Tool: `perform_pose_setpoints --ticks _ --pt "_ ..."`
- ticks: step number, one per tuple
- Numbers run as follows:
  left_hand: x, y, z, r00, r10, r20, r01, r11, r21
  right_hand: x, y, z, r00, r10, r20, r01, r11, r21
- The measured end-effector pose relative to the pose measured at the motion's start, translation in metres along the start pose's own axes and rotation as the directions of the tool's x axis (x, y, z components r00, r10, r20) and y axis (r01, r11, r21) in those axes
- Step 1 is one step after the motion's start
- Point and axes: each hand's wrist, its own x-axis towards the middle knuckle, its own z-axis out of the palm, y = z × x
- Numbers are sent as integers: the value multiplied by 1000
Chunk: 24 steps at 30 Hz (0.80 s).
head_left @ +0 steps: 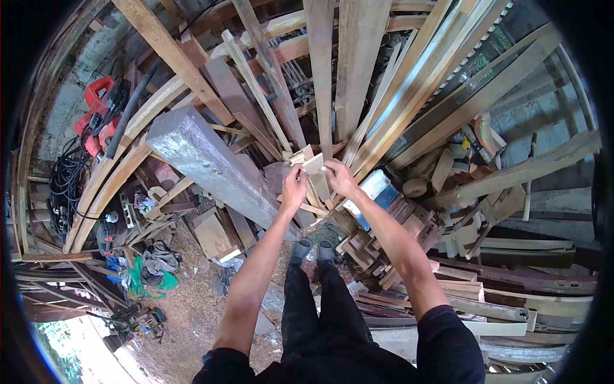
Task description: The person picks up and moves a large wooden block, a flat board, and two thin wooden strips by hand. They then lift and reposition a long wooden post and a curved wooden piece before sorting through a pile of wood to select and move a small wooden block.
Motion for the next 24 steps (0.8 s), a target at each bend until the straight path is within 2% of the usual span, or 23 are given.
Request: perform_pose_setpoints --ticks 1,2,4,5,6,7,9,11,12,13,14,15,16,17,18,20,21,22,23,24 --pt "-1 -5 4 1000 -3 -4 3 1000 0 0 13 8 994 -96 -55 96 995 -16" --pt "-4 -10 7 998 -57 4 57 998 19 -1 27 15 994 -98 -49 97 995 -14" --pt "-7 -31 14 994 -105 4 104 994 43 -3 33 23 998 17 -66 -23 996 -86" --pt "-7 -44 21 986 -168 -18 167 986 -28 -3 34 27 995 76 -71 -85 987 -133" --pt "-6 -61 28 973 -229 -35 225 969 -102 -1 35 31 995 67 -72 -76 988 -133" --pt "-4 -67 33 957 -289 -19 286 953 -104 -1 39 35 992 92 -86 -105 982 -157" --pt "-6 -76 36 965 -261 -14 255 950 -179 1 48 43 989 110 -100 -130 968 -214" --pt "-6 -78 35 971 -235 42 236 920 -314 1 56 49 991 101 -85 -116 973 -201" --pt "-7 -73 32 972 -233 31 230 918 -322 1 56 50 992 97 -76 -110 977 -185" --pt "-9 -66 27 958 -280 66 287 917 -278 1 53 48 992 130 -4 -127 966 -226" --pt "-13 -58 22 939 -328 99 343 910 -232 0 49 46 993 120 5 -116 966 -232" --pt "-17 -70 21 962 -260 81 271 939 -210 -1 36 40 964 244 110 -215 951 -223" --pt "-24 -81 17 964 -258 65 266 939 -219 -4 34 39 909 358 213 -311 923 -226" --pt "-32 -90 12 937 -330 114 349 874 -339 -11 45 45 947 267 178 -225 948 -223" --pt "-44 -96 6 905 -391 168 424 786 -450 -19 43 43 937 281 208 -233 946 -226" --pt "-79 -102 -14 846 -508 162 523 730 -439 -32 48 43 882 345 320 -256 922 -290" --pt "-106 -125 -24 852 -498 165 517 746 -420 -48 50 44 927 244 287 -165 948 -274" --pt "-137 -123 -40 839 -501 211 512 597 -617 -69 60 49 939 203 279 -160 972 -169" --pt "-173 -133 -54 826 -535 176 525 616 -588 -89 61 49 918 260 299 -187 950 -251" --pt "-206 -160 -72 820 -511 257 494 408 -767 -112 55 53 856 392 337 -370 920 -129"
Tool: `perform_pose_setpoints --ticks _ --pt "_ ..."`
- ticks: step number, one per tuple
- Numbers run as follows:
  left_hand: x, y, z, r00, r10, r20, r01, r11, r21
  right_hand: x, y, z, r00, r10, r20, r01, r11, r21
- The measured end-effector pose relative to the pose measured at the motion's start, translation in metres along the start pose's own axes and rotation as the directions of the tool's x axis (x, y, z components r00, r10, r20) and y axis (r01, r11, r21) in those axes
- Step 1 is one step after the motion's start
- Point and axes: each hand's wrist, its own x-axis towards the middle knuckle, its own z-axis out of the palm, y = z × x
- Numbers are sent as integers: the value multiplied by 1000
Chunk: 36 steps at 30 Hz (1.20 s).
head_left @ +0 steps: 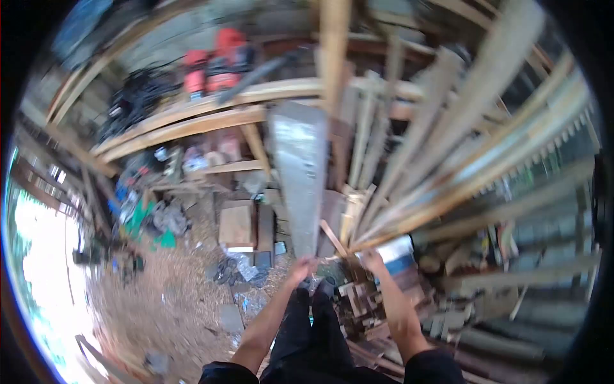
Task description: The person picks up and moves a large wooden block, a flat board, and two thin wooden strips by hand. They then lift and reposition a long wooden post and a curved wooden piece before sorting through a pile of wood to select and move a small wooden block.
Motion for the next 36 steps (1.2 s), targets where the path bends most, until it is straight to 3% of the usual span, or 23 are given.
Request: perform_pose_setpoints --ticks 1,4,5,8,10,11,14,15,17,18,19,21,22,23,24,25,26,27,28,30,32,34,36 --pt "-56 21 -5 996 46 -76 -20 951 309 -16 8 4 958 236 162 -211 965 -157" --pt "-166 -16 -89 863 -11 -504 6 1000 -12 -95 61 39 985 47 165 -21 988 -155" --pt "-195 -27 -117 769 -93 -632 55 995 -80 -115 69 43 962 95 254 -44 979 -201" --pt "-288 -38 -155 621 -84 -779 -139 967 -215 -158 88 62 848 249 468 -47 914 -402" --pt "-338 -46 -167 460 -132 -878 42 991 -127 -168 89 72 778 246 578 120 845 -521" --pt "-356 -55 -177 434 -142 -889 -6 987 -161 -166 90 79 736 218 641 243 799 -551" --pt "-408 -85 -201 443 -114 -889 47 993 -104 -132 58 106 459 41 888 819 367 -441" --pt "-422 -86 -200 431 -85 -898 5 996 -92 -118 46 118 343 1 940 924 181 -337" --pt "-448 -86 -209 416 -28 -909 -63 996 -59 -88 9 155 302 9 953 951 72 -301" --pt "-457 -100 -223 394 -32 -919 -89 993 -73 -99 -41 184 588 249 769 465 674 -574" --pt "-465 -115 -233 376 -43 -925 -103 991 -88 -110 -96 214 773 447 451 -299 883 -362" --pt "-485 -142 -250 347 -70 -935 -73 992 -101 -78 -131 279 746 161 647 117 924 -364" --pt "-498 -158 -257 326 -94 -941 -91 987 -130 -80 -149 303 759 193 622 10 951 -308" --pt "-497 -194 -277 275 -114 -955 41 993 -106 -100 -200 335 770 229 596 -97 964 -246" --pt "-499 -214 -289 225 -123 -967 171 982 -85 -112 -225 369 756 191 626 -21 963 -268" --pt "-506 -222 -287 160 -95 -983 20 995 -93 -119 -242 399 742 155 653 52 957 -287" --pt "-515 -220 -284 150 -115 -982 0 993 -117 -119 -252 433 671 118 732 190 927 -323" --pt "-529 -209 -278 179 -201 -963 -209 949 -236 -116 -258 463 589 97 802 323 882 -344" --pt "-541 -204 -273 224 -276 -935 -399 849 -346 -127 -273 488 545 105 832 319 891 -321" --pt "-557 -203 -269 256 -278 -926 -439 820 -367 -164 -305 538 459 59 887 369 895 -250" --pt "-562 -211 -268 145 -376 -915 -482 781 -397 -191 -319 568 407 31 913 423 879 -219" --pt "-566 -221 -271 149 -374 -915 -499 771 -397 -206 -330 601 453 129 882 498 784 -371" --pt "-572 -220 -285 237 -439 -867 -474 727 -497 -191 -322 636 394 249 885 612 647 -455"
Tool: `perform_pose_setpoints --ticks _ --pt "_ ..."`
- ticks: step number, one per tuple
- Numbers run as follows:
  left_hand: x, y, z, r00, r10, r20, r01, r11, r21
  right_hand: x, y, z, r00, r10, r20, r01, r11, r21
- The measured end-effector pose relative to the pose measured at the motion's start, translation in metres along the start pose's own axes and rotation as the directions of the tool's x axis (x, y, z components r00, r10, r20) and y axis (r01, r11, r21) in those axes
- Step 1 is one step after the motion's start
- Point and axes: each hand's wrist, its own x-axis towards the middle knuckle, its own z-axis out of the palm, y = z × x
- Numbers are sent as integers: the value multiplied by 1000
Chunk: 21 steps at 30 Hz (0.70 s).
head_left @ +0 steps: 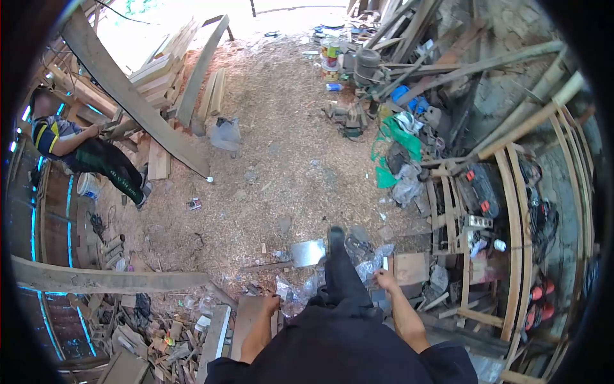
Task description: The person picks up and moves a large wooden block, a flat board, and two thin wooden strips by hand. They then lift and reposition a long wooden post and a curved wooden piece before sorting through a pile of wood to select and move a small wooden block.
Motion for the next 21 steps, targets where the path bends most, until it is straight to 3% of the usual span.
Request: perform_pose_setpoints --ticks 3,5,7,8,10,14,15,17,19,21 --pt "25 26 -2 998 -23 -62 17 994 -104 69 10 -5 975 181 133 -161 976 -144" --pt "28 69 -10 993 48 -108 -54 997 -59 143 35 -15 922 294 253 -204 922 -328" --pt "60 91 -18 986 -30 -161 -7 975 -223 179 -16 -27 837 501 221 -396 832 -388" --pt "70 121 -17 985 -23 -172 -18 972 -235 183 -54 -35 907 363 212 -292 908 -302" --pt "75 175 -25 940 -227 -255 133 932 -338 209 -121 -48 915 350 201 -339 937 -84" --pt "130 310 -26 967 -184 -175 136 958 -254 277 -276 -58 978 152 139 -165 983 83" --pt "144 357 -25 972 20 -234 -67 979 -195 295 -315 -57 983 115 143 -132 984 118" --pt "159 450 -23 859 401 -318 -435 900 -40 327 -382 -58 990 -53 133 55 998 -6" --pt "185 509 -25 888 377 -264 -436 872 -223 338 -448 -56 984 -105 142 108 994 -16" --pt "198 563 -33 874 416 -249 -460 875 -150 354 -502 -53 974 -174 143 179 984 -22"
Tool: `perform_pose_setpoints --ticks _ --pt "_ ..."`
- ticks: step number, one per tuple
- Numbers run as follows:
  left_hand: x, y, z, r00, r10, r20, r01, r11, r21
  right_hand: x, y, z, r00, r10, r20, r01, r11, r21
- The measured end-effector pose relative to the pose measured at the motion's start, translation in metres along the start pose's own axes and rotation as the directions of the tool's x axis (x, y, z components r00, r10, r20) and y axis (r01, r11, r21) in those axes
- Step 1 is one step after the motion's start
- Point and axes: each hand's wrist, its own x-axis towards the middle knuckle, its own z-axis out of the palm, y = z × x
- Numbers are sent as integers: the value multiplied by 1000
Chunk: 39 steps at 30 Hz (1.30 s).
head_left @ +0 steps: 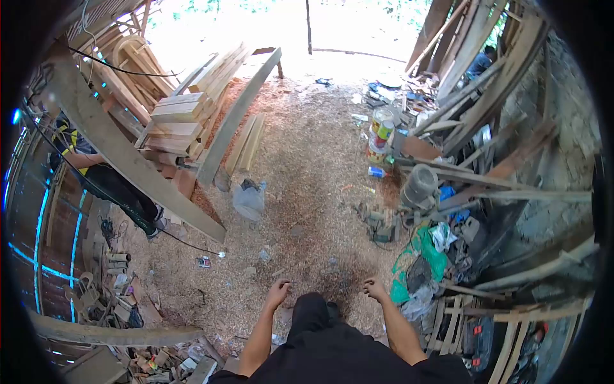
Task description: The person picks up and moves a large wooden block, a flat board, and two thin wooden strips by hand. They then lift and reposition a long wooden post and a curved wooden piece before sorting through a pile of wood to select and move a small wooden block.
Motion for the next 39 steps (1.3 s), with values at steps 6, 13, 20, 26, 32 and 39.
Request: perform_pose_setpoints --ticks 6,13,20,26,32,39 --pt "93 2 -28 989 -140 -48 139 990 -35 81 -69 -14 990 78 117 -37 948 -316" --pt "182 -38 -95 873 -487 -7 454 810 371 145 -56 -27 994 38 -106 -66 960 -271" --pt "328 77 -91 953 -300 37 277 915 293 221 -96 -7 971 187 -148 -229 904 -362" --pt "446 202 -54 945 -305 118 282 943 176 310 -218 18 958 141 -249 -197 956 -216" --pt "565 266 -48 925 -350 146 312 922 229 452 -282 -5 969 219 -118 -239 950 -200" --pt "710 322 -63 933 -267 242 218 953 212 592 -389 -47 965 231 -126 -235 972 -13"
